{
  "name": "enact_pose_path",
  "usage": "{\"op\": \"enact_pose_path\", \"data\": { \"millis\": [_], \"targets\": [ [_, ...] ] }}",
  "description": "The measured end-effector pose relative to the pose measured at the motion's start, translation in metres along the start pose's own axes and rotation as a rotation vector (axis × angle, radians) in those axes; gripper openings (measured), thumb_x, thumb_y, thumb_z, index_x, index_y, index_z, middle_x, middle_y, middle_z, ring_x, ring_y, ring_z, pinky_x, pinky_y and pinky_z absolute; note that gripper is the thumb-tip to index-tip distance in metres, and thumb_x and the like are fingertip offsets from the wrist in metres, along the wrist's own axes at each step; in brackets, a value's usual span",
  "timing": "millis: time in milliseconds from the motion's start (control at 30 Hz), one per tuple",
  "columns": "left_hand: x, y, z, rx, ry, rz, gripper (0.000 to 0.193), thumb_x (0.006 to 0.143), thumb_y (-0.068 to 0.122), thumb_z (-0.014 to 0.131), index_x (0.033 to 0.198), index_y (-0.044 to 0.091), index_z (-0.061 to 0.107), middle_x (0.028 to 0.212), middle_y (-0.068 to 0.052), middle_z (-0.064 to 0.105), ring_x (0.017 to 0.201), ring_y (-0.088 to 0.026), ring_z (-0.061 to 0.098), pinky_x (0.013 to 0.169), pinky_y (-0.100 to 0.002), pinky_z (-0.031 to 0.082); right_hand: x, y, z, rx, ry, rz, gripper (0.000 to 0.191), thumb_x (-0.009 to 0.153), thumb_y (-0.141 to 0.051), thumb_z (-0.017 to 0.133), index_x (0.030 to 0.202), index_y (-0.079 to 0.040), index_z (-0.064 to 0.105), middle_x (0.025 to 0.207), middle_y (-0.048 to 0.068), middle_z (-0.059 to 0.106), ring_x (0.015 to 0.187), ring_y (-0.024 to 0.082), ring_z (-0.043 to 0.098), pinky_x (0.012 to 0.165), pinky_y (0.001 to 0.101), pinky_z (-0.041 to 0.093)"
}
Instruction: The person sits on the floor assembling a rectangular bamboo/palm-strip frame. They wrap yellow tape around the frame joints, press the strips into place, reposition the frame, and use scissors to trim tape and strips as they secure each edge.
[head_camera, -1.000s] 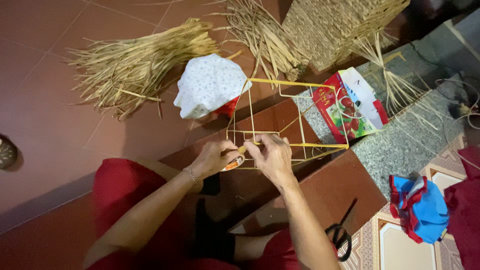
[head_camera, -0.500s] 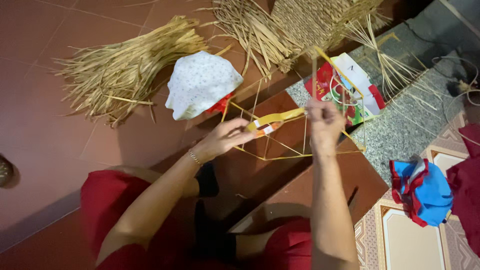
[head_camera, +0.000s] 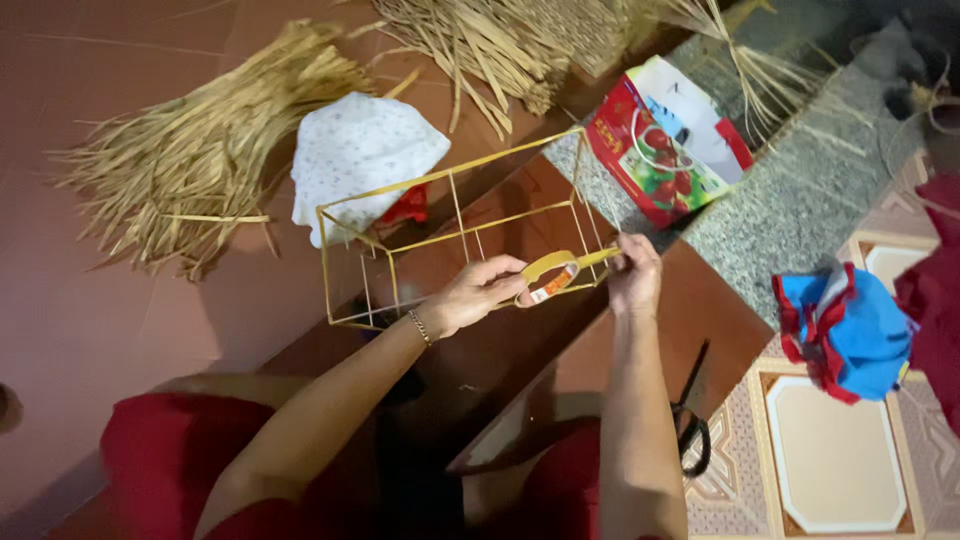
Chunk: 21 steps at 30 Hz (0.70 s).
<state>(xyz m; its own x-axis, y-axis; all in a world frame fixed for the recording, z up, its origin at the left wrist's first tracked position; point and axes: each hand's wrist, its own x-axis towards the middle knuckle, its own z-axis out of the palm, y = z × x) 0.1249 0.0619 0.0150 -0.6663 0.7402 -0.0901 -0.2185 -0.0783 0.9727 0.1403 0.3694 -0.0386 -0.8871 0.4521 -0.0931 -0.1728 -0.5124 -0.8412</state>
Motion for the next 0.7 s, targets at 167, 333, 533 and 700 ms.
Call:
{"op": "enact_pose_path", "data": {
  "millis": [167,333,533,700],
  "targets": [
    [0.035,-0.033,0.017,0.017,0.025,0.063,0.025,0.104,0.014,0.059,0.122,0.0,0.066,0.093,-0.003,0.072,0.086,-0.007,0.066,0.079,-0.026,0.055,0.006,0.005,-0.021,0.007,0.046,0.006,0.019,0.097,-0.019,0.076,0.083,-0.014,0.064,0.077,-0.004,0.058,0.065,0.009,0.046,0.061,0.0242,0.037],
    [0.051,-0.053,0.028,0.124,0.053,0.122,0.024,0.103,0.014,0.06,0.12,-0.002,0.066,0.087,-0.005,0.073,0.078,-0.008,0.069,0.075,-0.025,0.059,0.0,0.005,-0.04,-0.251,-0.027,-0.048,0.011,0.098,-0.019,0.075,0.094,-0.01,0.07,0.088,-0.005,0.066,0.078,0.005,0.056,0.072,0.0214,0.045],
    [0.035,-0.05,0.02,0.262,0.119,-0.068,0.024,0.1,0.019,0.064,0.112,-0.001,0.071,0.08,-0.007,0.075,0.069,-0.009,0.07,0.064,-0.026,0.059,-0.012,0.007,-0.06,-0.601,0.134,-0.172,0.019,0.099,-0.024,0.072,0.109,-0.008,0.074,0.093,-0.007,0.066,0.083,0.002,0.057,0.075,0.0197,0.048],
    [-0.005,-0.027,-0.007,0.297,0.165,-0.003,0.024,0.099,0.02,0.063,0.107,0.0,0.074,0.072,-0.007,0.073,0.063,-0.01,0.067,0.057,-0.027,0.055,-0.011,0.016,-0.064,-0.614,0.168,-0.222,0.022,0.102,-0.027,0.073,0.105,-0.004,0.074,0.088,-0.006,0.065,0.077,0.004,0.053,0.07,0.0217,0.043]
  ]
}}
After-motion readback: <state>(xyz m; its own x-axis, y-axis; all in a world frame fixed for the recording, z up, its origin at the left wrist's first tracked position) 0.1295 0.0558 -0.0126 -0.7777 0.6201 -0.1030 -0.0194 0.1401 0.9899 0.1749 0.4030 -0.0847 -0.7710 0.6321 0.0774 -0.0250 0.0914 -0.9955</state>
